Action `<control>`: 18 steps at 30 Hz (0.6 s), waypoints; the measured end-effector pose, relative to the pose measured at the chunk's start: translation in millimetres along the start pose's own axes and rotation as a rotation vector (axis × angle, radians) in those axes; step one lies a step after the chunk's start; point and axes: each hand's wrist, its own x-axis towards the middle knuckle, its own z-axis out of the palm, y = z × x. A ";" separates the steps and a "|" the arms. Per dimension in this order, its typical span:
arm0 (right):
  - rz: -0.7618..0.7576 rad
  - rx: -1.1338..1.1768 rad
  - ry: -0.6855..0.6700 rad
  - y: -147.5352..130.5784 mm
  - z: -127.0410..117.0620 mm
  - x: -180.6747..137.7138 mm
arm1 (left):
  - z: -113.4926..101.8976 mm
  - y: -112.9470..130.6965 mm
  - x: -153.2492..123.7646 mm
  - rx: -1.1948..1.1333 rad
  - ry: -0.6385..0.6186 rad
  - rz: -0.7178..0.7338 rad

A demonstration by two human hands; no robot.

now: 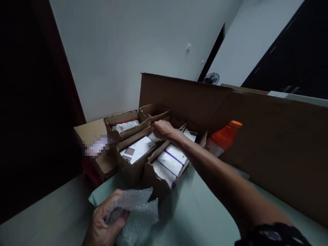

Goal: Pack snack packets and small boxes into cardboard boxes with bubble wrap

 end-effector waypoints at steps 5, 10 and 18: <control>-0.089 0.060 0.323 -24.7 -54.2 -73.7 | -19.8 12.3 24.1 0.168 0.126 0.364; -0.663 0.544 0.083 -77.6 -61.3 -118.5 | -19.3 18.4 40.1 0.069 0.089 0.320; -0.113 0.173 0.127 -56.6 -51.1 33.7 | -17.6 4.9 20.1 -0.093 0.164 -0.125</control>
